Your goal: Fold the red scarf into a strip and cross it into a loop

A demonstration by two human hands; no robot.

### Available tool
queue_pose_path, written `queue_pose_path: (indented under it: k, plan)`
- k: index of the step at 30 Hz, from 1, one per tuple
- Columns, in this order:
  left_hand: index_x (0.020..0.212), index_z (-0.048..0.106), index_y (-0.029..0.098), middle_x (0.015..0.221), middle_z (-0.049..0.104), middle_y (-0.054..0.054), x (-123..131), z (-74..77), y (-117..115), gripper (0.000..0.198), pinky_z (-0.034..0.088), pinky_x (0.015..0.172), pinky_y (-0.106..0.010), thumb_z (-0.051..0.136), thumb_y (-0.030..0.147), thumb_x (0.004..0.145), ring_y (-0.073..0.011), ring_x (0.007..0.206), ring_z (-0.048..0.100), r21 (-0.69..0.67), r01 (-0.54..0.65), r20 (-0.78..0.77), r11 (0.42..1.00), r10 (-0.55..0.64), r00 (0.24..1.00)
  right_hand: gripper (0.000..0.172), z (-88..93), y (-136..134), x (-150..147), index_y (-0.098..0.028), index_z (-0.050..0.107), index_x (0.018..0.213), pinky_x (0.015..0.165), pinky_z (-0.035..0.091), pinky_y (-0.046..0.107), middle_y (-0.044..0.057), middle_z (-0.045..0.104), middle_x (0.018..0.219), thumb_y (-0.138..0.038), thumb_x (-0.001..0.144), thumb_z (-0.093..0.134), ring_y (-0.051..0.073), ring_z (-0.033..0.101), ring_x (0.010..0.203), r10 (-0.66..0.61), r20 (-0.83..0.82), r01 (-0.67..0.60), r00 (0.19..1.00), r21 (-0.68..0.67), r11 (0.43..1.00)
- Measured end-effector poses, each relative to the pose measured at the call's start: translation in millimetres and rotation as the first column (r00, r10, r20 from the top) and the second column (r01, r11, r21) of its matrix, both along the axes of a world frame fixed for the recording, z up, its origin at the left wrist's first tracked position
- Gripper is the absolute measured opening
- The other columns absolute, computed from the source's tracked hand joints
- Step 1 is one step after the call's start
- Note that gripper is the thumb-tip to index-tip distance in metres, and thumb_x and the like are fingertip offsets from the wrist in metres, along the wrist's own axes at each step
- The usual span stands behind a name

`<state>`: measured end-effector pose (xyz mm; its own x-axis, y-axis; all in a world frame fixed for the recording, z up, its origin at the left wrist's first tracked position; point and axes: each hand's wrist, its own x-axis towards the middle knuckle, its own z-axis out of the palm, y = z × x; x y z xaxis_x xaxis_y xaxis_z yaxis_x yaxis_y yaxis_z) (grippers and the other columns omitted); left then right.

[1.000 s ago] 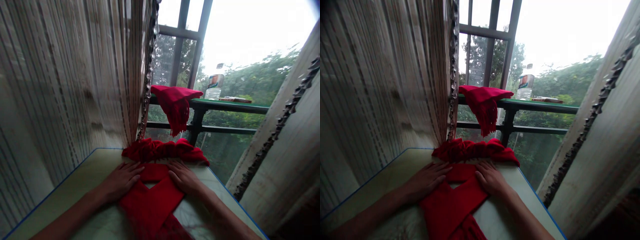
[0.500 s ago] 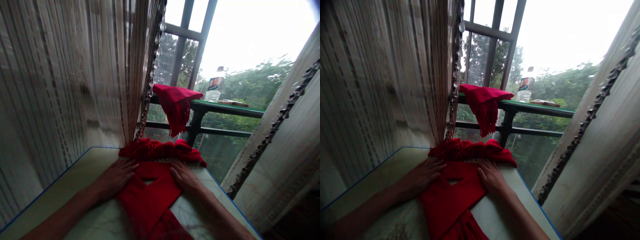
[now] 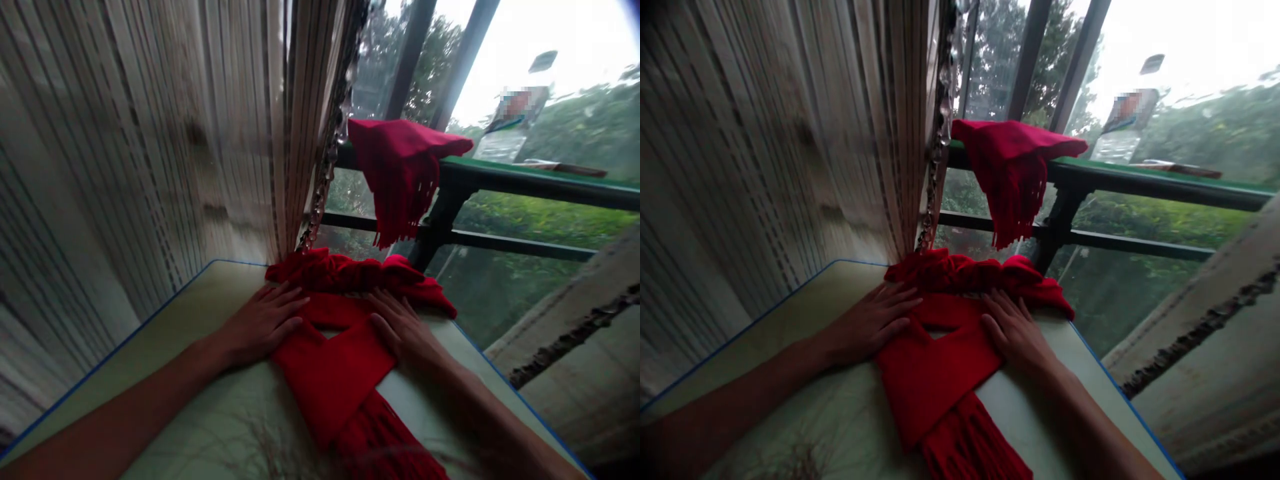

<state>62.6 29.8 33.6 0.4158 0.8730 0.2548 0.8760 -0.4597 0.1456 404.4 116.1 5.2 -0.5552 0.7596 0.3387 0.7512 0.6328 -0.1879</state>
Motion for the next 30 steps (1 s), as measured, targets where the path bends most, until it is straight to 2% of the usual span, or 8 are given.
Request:
queue_pose_path:
  k: [2,5,10,13,16,19,24,30]
  plan:
    - [0.158,0.036,0.038,0.169,0.028,0.005,3,3.6,-2,0.054,0.007,0.128,-0.047,0.025,0.058,0.109,-0.0225,0.159,0.016,-0.001,0.009,0.001,1.0,-0.009,1.0,0.061,0.3,-2,-1,-0.027,0.029,0.163,0.127,0.011,0.059,0.007,0.022,0.17,-0.053,0.108,0.03,0.026,0.018,0.157,0.067,-0.001,-0.067,0.998,0.011,0.998]
    - [0.157,0.038,0.041,0.168,0.028,0.006,7,7.3,-4,0.053,0.005,0.128,-0.046,0.024,0.059,0.108,-0.0215,0.159,0.018,-0.075,0.067,-0.04,0.995,-0.07,0.997,0.06,1.5,-3,-2,-0.028,0.034,0.161,0.128,0.012,0.059,0.005,0.03,0.168,-0.055,0.107,0.031,0.026,0.022,0.157,0.144,0.045,-0.142,0.988,-0.047,0.989]
    - [0.158,0.038,0.033,0.167,0.032,0.002,3,6.8,0,0.058,0.009,0.128,-0.04,0.021,0.059,0.109,-0.0194,0.157,0.024,-0.126,0.027,-0.071,0.992,-0.036,0.997,0.067,-3.4,7,10,-0.017,0.046,0.155,0.126,0.025,0.054,0.012,0.044,0.161,-0.059,0.106,0.026,0.028,0.034,0.153,-0.006,0.002,0.006,1.0,-0.096,0.995]
    - [0.158,0.039,0.026,0.167,0.032,-0.002,1,5.1,1,0.063,0.012,0.128,-0.042,0.02,0.06,0.108,-0.0214,0.157,0.025,-0.101,-0.073,-0.068,0.992,0.066,0.995,0.066,-5.8,11,14,-0.017,0.047,0.154,0.126,0.023,0.056,0.013,0.045,0.16,-0.057,0.106,0.026,0.029,0.035,0.152,-0.084,-0.014,0.083,0.996,-0.071,0.994]
    - [0.157,0.041,0.024,0.166,0.033,-0.004,4,3.7,1,0.064,0.01,0.129,-0.045,0.023,0.06,0.108,-0.0233,0.158,0.02,-0.032,-0.082,-0.054,0.996,0.081,0.995,0.065,-3.9,7,8,-0.018,0.044,0.156,0.128,0.014,0.057,0.011,0.039,0.164,-0.056,0.105,0.031,0.029,0.029,0.154,-0.03,-0.029,0.029,0.999,-0.045,0.999]
    - [0.155,0.045,0.023,0.163,0.04,-0.005,4,1.8,2,0.064,0.016,0.128,-0.044,0.024,0.06,0.107,-0.0242,0.155,0.028,-0.047,-0.066,-0.029,0.997,0.064,0.998,0.066,-1.8,4,3,-0.018,0.047,0.154,0.128,0.021,0.052,0.011,0.044,0.161,-0.058,0.105,0.031,0.029,0.035,0.152,0.018,-0.06,-0.025,0.998,-0.119,0.993]
    - [0.156,0.043,0.011,0.163,0.037,-0.013,-6,-4.0,7,0.075,0.024,0.127,-0.044,0.024,0.062,0.105,-0.0284,0.153,0.033,-0.083,-0.163,0.012,0.983,0.164,0.986,0.069,-4.4,7,11,-0.011,0.049,0.152,0.125,0.029,0.05,0.016,0.048,0.157,-0.056,0.105,0.024,0.029,0.041,0.148,-0.136,-0.096,0.117,0.986,-0.183,0.976]
    - [0.157,0.043,0.018,0.164,0.037,-0.009,-8,-8.8,9,0.072,0.019,0.129,-0.049,0.026,0.065,0.104,-0.0299,0.156,0.026,-0.029,-0.136,0.011,0.99,0.137,0.991,0.07,-7.3,7,10,-0.016,0.044,0.156,0.129,0.016,0.05,0.011,0.039,0.163,-0.06,0.104,0.029,0.028,0.03,0.154,-0.061,-0.118,0.046,0.991,-0.128,0.991]
